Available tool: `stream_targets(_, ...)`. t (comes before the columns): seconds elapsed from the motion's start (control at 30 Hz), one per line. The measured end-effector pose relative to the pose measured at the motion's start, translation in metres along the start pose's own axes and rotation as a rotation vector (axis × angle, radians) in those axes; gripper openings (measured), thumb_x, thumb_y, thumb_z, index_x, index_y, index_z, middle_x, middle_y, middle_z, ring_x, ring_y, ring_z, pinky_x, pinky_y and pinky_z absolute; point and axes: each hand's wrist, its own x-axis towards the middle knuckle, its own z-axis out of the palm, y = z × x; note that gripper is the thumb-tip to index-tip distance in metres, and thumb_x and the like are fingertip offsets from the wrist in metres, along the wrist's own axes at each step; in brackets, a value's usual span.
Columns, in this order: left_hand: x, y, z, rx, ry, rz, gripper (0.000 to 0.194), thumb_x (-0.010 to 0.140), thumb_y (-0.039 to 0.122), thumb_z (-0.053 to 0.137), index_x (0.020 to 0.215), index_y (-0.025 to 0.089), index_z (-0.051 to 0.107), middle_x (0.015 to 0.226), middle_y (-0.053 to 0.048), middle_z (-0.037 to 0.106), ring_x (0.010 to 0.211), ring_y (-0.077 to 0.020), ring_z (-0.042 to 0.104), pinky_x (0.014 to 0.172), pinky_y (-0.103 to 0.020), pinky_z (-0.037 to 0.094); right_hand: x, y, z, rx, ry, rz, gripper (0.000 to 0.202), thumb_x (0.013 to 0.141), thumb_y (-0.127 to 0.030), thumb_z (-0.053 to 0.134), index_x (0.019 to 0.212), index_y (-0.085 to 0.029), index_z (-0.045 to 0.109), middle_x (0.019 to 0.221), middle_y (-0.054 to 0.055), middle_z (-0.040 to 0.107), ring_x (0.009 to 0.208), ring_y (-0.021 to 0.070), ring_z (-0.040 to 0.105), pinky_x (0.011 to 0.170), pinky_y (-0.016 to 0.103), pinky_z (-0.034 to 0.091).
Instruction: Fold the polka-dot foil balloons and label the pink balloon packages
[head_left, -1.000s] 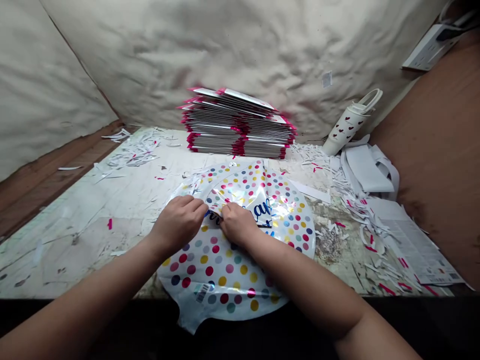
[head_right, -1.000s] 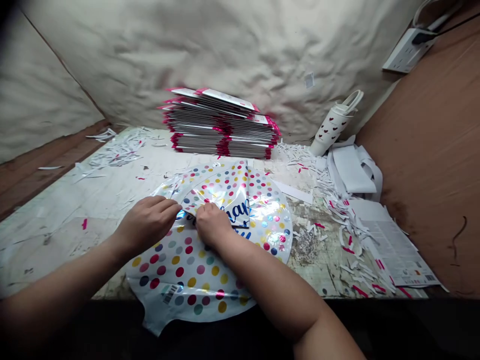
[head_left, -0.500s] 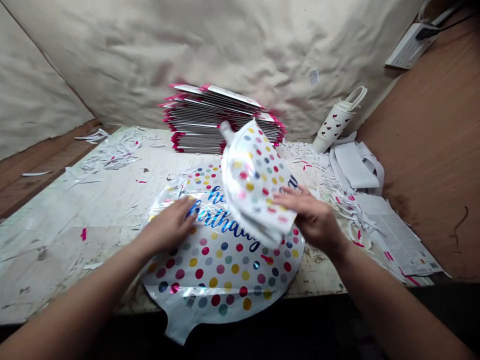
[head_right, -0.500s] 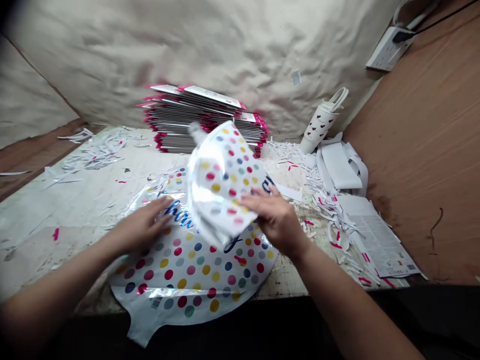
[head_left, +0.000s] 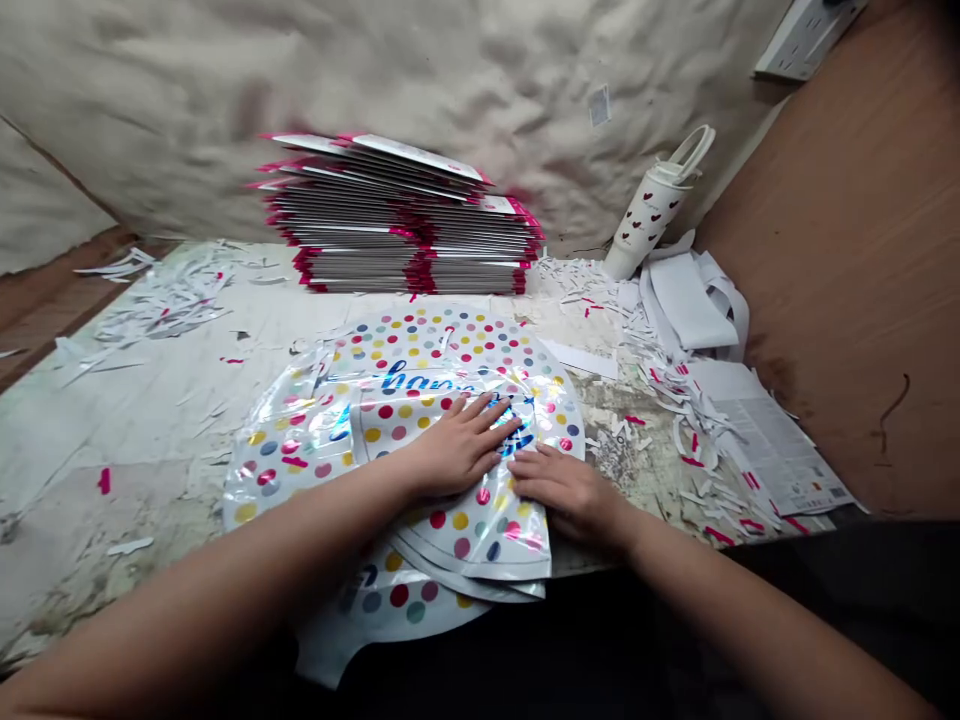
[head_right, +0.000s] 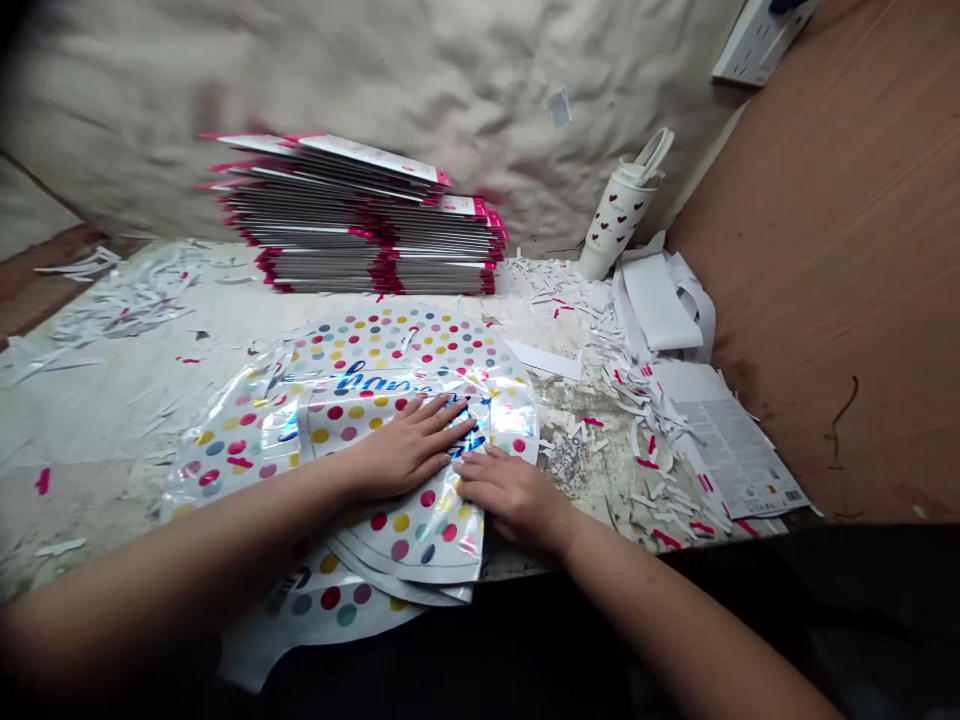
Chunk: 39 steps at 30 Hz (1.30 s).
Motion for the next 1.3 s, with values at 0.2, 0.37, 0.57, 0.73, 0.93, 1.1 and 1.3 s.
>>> stream_targets(0.2,-0.005,0.002,-0.002,-0.026,-0.028,-0.142,0.054,0.091,0.046,0.028,0.142,0.029,0.021,0.151,-0.006,0.011,0.137,-0.0319,0.007,0.106,-0.056,0.011,-0.002,-0.010,-0.012,0.154,0.033,0.299,0.027,0.089,-0.028,0.038,0.080,-0.019,0.061,0.082,0.006,0.070,0.080,0.0174,0.065,0.083,0.035,0.047)
stream_targets(0.37,-0.064,-0.058,-0.009,-0.081,-0.100,-0.154,0.056,0.091,0.043,0.026,0.143,0.023,0.019,0.150,-0.003,0.018,0.137,-0.0207,0.015,0.111,-0.041,0.014,0.036,0.005,-0.027,0.494,0.028,1.022,0.033,0.087,-0.040,0.040,0.062,-0.019,0.043,0.047,-0.004,0.047,0.043,0.0118,0.054,0.039,0.020,0.037)
stream_targets(0.57,-0.122,-0.057,-0.035,0.034,0.377,-0.646,0.048,0.091,0.032,0.027,0.131,0.009,0.044,0.137,-0.013,0.044,0.127,-0.0234,0.039,0.106,-0.041,0.032,0.068,0.031,-0.024,0.585,-0.116,1.213,0.022,0.085,-0.036,0.045,0.073,-0.018,0.048,0.041,-0.004,0.046,0.033,0.0141,0.053,0.029,0.017,0.028)
stream_targets(0.73,-0.096,0.027,-0.007,0.106,0.260,-0.224,0.056,0.091,0.044,0.032,0.136,0.012,0.038,0.141,-0.013,0.039,0.132,-0.0273,0.029,0.106,-0.045,0.029,0.072,0.024,-0.032,0.475,-0.173,1.251,0.024,0.084,-0.033,0.046,0.095,-0.014,0.056,0.061,0.008,0.062,0.050,0.0222,0.063,0.038,0.026,0.043)
stream_targets(0.93,-0.088,0.043,0.031,0.091,0.084,-0.252,0.072,0.086,0.058,0.030,0.141,0.012,0.026,0.147,-0.015,0.022,0.136,-0.0322,0.016,0.107,-0.049,0.021,0.079,-0.010,-0.011,-0.236,-0.009,0.764,0.057,0.090,-0.034,0.033,0.143,-0.020,0.018,0.148,0.011,0.023,0.134,0.0284,0.025,0.104,0.048,0.029)
stream_targets(1.1,-0.090,0.038,0.021,0.066,0.035,-0.247,0.072,0.086,0.059,0.029,0.141,0.012,0.026,0.147,-0.015,0.020,0.136,-0.0305,0.016,0.108,-0.048,0.019,0.069,-0.006,0.004,-0.288,-0.258,0.740,0.072,0.089,-0.055,0.023,0.143,-0.007,0.017,0.150,0.014,0.012,0.138,0.0273,0.011,0.110,0.050,0.014)
stream_targets(1.3,-0.087,0.041,0.008,0.007,-0.060,-0.257,0.071,0.088,0.058,0.026,0.141,0.011,0.024,0.147,-0.014,0.015,0.136,-0.0303,0.014,0.108,-0.048,0.021,0.035,-0.010,-0.017,-0.469,-0.230,0.221,0.049,0.089,-0.025,0.042,0.137,-0.017,0.035,0.146,0.013,0.027,0.134,0.0280,0.025,0.106,0.049,0.026)
